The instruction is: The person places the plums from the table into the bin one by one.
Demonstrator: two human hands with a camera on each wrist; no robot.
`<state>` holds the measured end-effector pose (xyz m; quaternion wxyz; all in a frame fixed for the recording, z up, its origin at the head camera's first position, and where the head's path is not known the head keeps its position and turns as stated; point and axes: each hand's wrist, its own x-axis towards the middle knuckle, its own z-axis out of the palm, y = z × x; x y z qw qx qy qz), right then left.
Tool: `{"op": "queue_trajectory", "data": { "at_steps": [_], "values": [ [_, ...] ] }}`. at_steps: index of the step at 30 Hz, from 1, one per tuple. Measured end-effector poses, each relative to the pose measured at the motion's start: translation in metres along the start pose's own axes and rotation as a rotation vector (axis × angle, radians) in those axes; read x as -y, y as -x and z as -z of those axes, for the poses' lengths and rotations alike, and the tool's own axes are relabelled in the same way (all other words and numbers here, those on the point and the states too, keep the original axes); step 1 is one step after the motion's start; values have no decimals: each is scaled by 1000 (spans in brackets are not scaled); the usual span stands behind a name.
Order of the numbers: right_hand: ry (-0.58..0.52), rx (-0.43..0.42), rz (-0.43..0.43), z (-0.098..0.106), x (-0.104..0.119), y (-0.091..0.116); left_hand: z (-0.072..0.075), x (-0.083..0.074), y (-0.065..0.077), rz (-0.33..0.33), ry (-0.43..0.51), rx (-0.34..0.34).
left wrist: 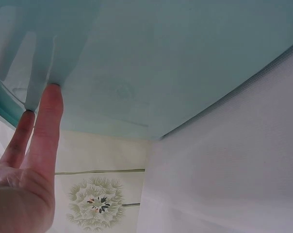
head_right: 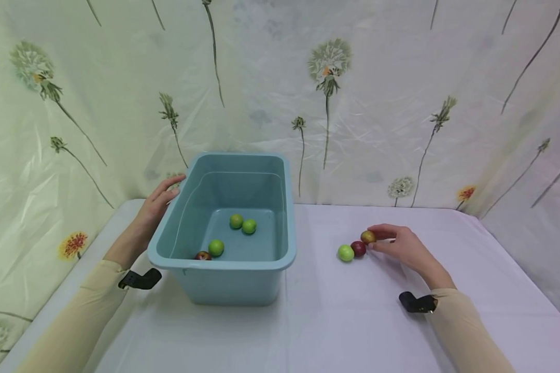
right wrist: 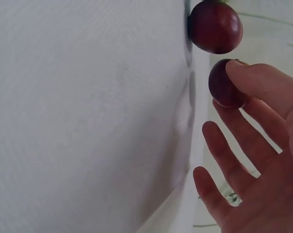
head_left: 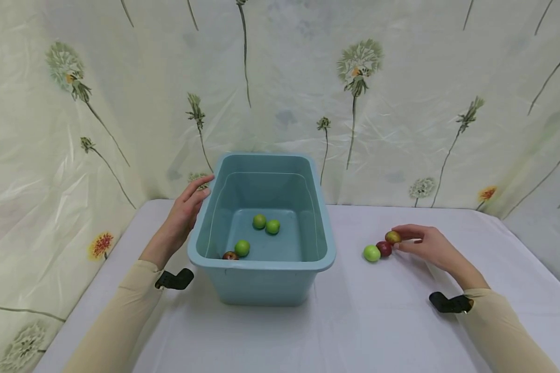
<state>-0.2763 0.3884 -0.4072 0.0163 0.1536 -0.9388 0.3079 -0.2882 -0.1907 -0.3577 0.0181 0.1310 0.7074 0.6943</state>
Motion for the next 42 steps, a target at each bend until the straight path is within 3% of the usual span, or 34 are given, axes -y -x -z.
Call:
{"op": "queue_trajectory", "data": {
  "at_steps": [15,42],
  "values": [
    [-17,-24,-52,2,29,-4,0,0,0,1,-1,0],
    [-47,-109,19,-13,78,-19,1,0,0,-14,-12,9]
  ]
}}
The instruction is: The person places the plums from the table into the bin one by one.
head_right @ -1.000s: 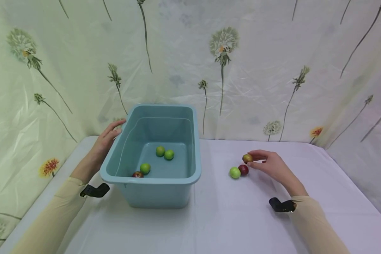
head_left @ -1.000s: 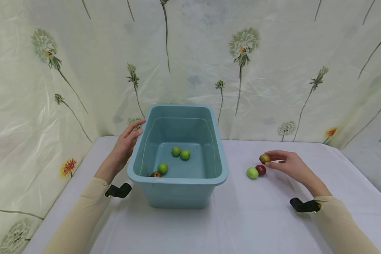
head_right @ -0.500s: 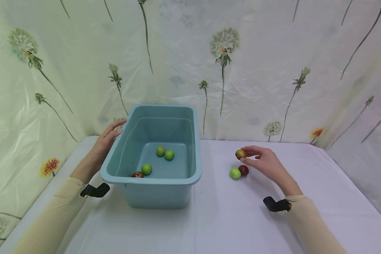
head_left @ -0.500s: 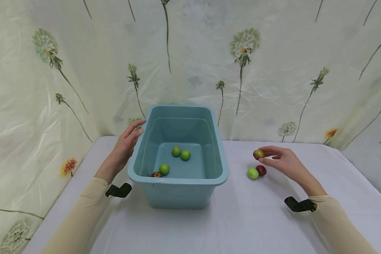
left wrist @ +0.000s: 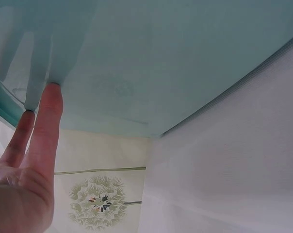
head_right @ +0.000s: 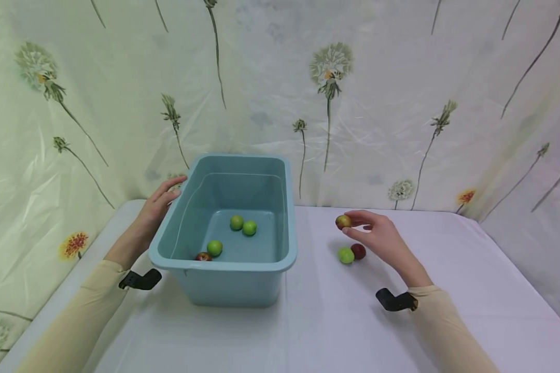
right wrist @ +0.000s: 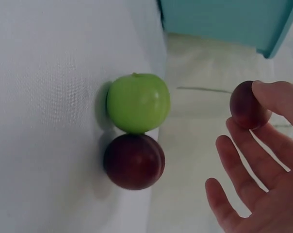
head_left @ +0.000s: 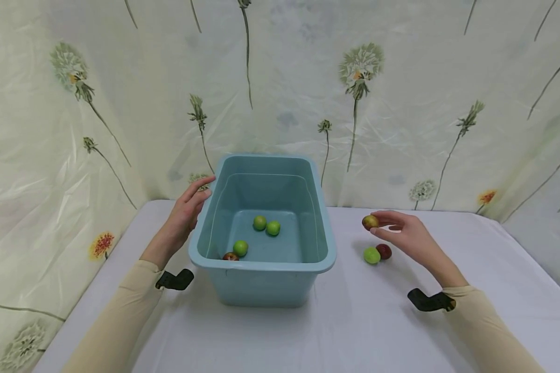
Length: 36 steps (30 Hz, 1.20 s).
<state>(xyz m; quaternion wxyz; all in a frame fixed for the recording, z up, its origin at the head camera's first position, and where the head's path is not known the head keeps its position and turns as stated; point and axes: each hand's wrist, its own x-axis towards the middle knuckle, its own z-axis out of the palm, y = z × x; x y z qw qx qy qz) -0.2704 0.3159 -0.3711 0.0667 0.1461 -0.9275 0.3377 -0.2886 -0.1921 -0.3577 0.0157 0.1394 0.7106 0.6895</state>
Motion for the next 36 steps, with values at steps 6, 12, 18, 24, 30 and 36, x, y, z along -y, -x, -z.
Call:
{"op": "queue_trajectory", "data": {
  "at_steps": [6,12,18,24,30,36],
  "values": [
    [-26,-9,13,-9,9,-4,0,-1,1,4,-4,-7],
    [-42,-42,35,-14,17,-8,-1,-2,0,1,-1,-1],
    [-68,-52,32,-18,23,-12,0,-1,-1,8,0,2],
    [-88,-79,26,-21,27,-17,1,-1,-1,8,-7,-2],
    [-158,-79,-11,-23,32,-19,1,-1,-2,12,-9,-1],
    [-220,-79,-5,-24,38,-21,1,0,-2,17,-4,-5]
  ]
}}
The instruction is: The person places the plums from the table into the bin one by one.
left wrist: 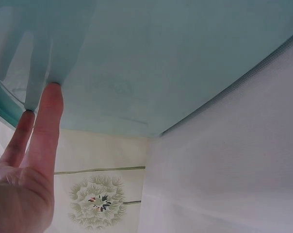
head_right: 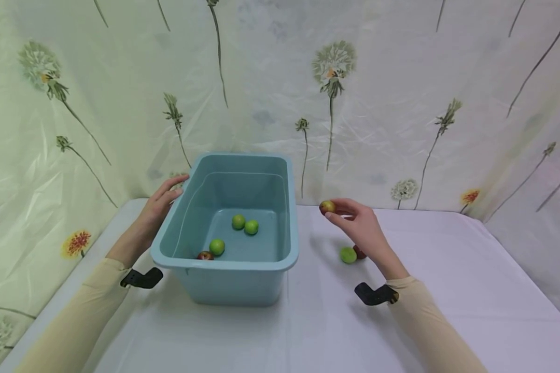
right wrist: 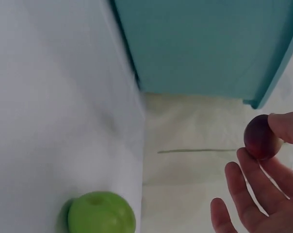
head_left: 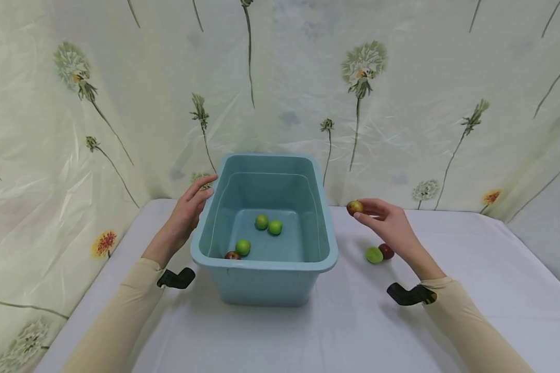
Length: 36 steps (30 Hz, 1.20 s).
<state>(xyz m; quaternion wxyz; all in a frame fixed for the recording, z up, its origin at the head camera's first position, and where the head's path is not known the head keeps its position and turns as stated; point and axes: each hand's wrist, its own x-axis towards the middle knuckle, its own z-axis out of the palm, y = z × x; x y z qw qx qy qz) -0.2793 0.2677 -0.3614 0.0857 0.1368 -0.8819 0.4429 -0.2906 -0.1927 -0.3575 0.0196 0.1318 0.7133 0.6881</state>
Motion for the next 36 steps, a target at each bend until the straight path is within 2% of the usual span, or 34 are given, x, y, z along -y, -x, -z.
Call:
{"op": "queue_trajectory", "data": {
  "at_steps": [5,16,23,27,36],
  "values": [
    [-33,-15,7,-2,6,-4,-1,0,1,-4,17,-7],
    [-1,-34,77,-1,20,-11,-1,0,1,-17,17,2],
    [-63,-62,36,-2,30,-17,-1,1,0,-21,55,5],
    [-97,-80,42,-3,34,-18,-1,2,0,-22,70,9],
    [-126,-76,101,-3,74,-10,-2,2,-1,-20,66,7]
  ]
}}
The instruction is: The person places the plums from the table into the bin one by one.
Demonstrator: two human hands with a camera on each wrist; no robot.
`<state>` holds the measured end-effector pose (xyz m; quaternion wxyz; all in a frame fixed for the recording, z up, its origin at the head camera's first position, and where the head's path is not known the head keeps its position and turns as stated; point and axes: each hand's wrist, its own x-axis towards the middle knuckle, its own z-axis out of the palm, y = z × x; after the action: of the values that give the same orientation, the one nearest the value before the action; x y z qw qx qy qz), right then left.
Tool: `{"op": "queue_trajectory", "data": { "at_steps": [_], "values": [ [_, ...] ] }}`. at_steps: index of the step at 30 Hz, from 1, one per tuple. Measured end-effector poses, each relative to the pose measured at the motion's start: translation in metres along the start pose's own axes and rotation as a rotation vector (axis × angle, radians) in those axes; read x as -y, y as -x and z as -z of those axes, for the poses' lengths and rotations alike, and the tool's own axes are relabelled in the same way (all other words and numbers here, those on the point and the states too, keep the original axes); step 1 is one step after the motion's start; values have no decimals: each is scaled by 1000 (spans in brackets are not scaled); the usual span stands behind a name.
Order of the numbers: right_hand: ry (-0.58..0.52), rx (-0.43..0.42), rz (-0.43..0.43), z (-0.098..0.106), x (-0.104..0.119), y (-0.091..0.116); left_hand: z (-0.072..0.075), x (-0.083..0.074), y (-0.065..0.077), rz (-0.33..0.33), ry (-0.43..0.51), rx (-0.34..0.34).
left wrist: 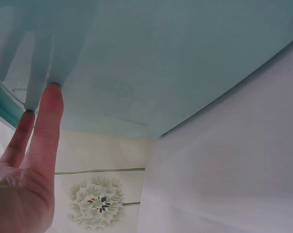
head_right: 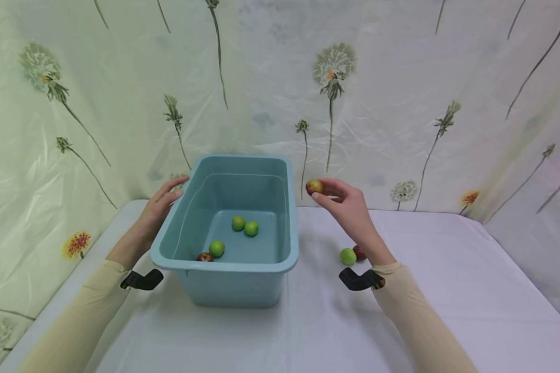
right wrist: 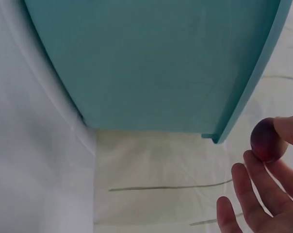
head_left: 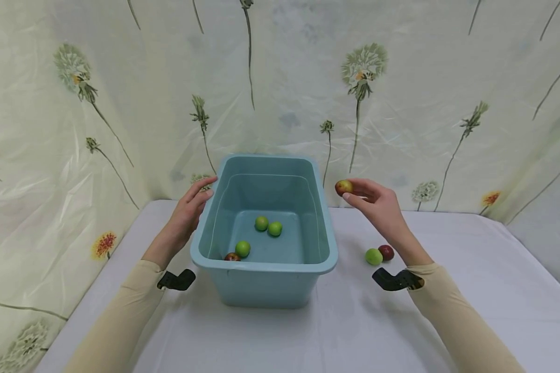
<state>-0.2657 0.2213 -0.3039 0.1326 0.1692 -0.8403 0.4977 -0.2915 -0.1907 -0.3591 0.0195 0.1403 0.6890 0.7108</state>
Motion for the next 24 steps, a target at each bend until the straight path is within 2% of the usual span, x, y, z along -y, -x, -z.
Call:
{"op": "queue_trajectory", "data": {
  "at_steps": [10,17,24],
  "values": [
    [-2,-2,33,-4,19,-7,0,0,1,3,-1,-2],
    [-15,27,88,-4,26,-15,0,0,1,13,-7,-11],
    [-30,71,103,-3,37,-21,0,0,1,8,-2,-12]
  ]
}}
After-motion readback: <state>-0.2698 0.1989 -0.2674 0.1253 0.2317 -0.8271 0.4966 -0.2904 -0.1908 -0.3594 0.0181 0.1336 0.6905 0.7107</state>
